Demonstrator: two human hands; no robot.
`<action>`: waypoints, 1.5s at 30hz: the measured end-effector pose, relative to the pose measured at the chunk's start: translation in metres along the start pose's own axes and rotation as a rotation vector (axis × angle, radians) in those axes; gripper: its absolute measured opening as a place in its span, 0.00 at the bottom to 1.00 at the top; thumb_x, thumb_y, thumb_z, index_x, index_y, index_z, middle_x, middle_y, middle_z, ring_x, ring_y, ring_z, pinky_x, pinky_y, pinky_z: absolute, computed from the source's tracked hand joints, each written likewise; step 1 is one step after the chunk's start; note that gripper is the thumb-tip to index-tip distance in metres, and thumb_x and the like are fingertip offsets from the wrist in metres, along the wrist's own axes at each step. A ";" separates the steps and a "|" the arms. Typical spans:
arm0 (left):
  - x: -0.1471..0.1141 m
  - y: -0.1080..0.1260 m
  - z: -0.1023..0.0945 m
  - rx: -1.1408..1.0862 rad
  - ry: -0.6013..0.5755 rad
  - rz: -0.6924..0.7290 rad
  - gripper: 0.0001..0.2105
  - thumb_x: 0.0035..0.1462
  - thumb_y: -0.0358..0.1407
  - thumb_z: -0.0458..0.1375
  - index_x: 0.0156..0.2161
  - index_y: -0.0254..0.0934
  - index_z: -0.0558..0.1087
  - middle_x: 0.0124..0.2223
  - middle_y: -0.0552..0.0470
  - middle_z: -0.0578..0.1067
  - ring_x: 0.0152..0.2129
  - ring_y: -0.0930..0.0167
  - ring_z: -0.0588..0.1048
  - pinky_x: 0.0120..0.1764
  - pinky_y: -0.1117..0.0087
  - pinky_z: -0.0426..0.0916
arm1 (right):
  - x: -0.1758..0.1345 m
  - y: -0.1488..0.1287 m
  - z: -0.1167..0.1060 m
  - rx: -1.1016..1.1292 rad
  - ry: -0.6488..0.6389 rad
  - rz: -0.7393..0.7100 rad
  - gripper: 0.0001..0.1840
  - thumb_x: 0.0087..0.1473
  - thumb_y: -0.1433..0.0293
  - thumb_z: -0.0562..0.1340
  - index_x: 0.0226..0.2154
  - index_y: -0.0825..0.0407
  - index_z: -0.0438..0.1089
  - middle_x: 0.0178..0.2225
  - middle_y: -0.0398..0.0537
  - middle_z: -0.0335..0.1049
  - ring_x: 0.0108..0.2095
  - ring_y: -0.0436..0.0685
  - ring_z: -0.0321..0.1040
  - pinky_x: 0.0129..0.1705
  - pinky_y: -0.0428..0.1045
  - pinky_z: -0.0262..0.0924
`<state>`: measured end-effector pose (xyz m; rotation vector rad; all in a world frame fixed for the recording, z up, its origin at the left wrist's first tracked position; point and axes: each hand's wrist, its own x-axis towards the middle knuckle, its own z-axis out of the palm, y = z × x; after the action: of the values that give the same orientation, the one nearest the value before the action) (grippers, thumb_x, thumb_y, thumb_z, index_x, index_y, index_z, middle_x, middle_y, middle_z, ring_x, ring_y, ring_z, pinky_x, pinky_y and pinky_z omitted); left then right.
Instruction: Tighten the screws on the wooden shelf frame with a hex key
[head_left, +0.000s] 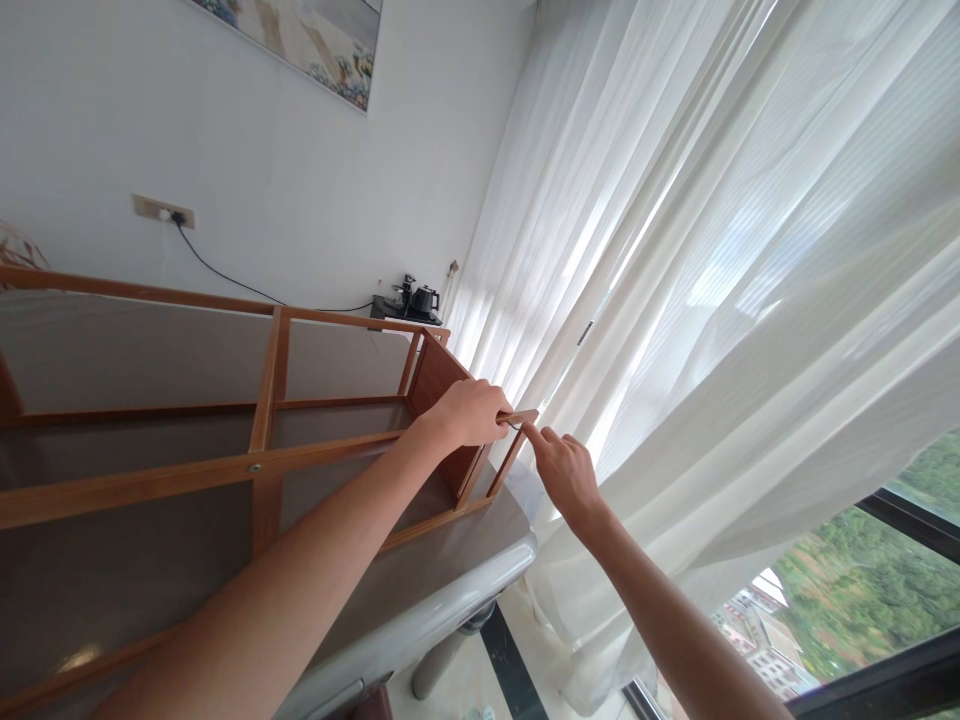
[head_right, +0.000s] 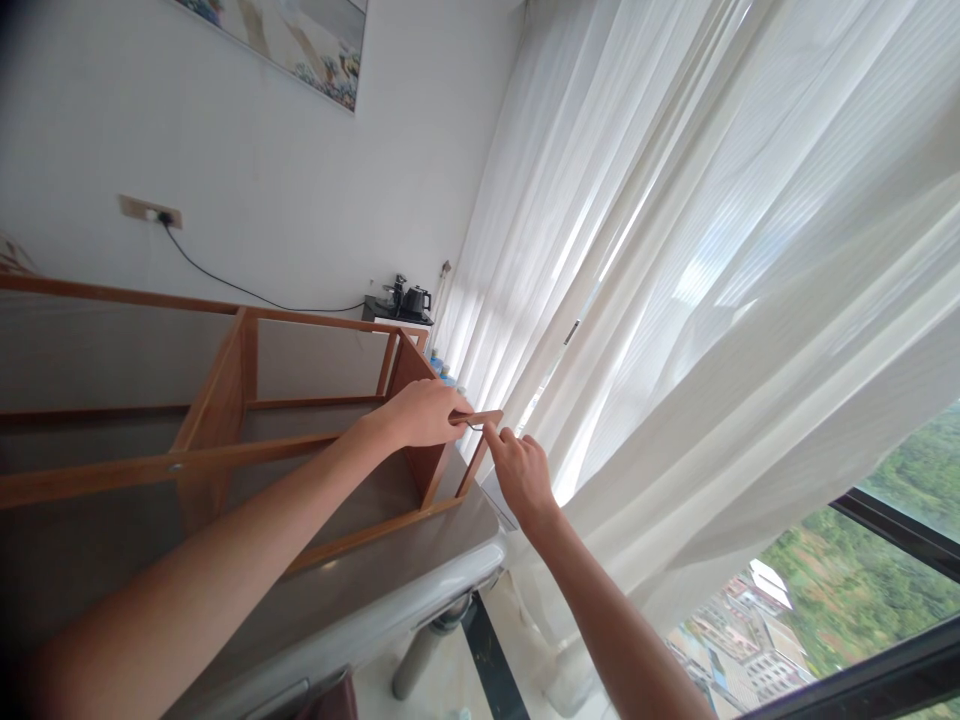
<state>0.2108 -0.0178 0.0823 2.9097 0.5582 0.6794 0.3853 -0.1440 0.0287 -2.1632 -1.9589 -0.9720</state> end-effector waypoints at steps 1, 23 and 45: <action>0.000 0.000 0.000 0.001 0.000 -0.001 0.07 0.52 0.35 0.55 0.27 0.41 0.75 0.28 0.50 0.77 0.27 0.66 0.74 0.27 0.68 0.57 | 0.000 -0.001 0.000 0.051 -0.012 0.020 0.22 0.59 0.84 0.49 0.48 0.50 0.68 0.26 0.44 0.67 0.22 0.50 0.59 0.28 0.49 0.41; 0.000 0.001 -0.001 0.003 0.013 0.010 0.13 0.50 0.32 0.54 0.34 0.46 0.81 0.28 0.51 0.78 0.26 0.66 0.74 0.26 0.68 0.56 | -0.013 -0.016 0.001 0.296 -0.011 0.120 0.16 0.69 0.67 0.46 0.42 0.48 0.68 0.24 0.42 0.72 0.23 0.51 0.70 0.26 0.44 0.50; -0.002 0.002 -0.003 0.006 0.023 0.019 0.05 0.48 0.34 0.55 0.23 0.40 0.71 0.25 0.51 0.75 0.25 0.67 0.73 0.24 0.68 0.53 | -0.002 0.001 0.001 -0.059 0.020 -0.020 0.18 0.62 0.81 0.52 0.48 0.48 0.69 0.26 0.41 0.67 0.21 0.50 0.57 0.28 0.49 0.41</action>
<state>0.2085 -0.0201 0.0846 2.9200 0.5370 0.7154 0.3869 -0.1453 0.0269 -2.1587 -1.9715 -1.0637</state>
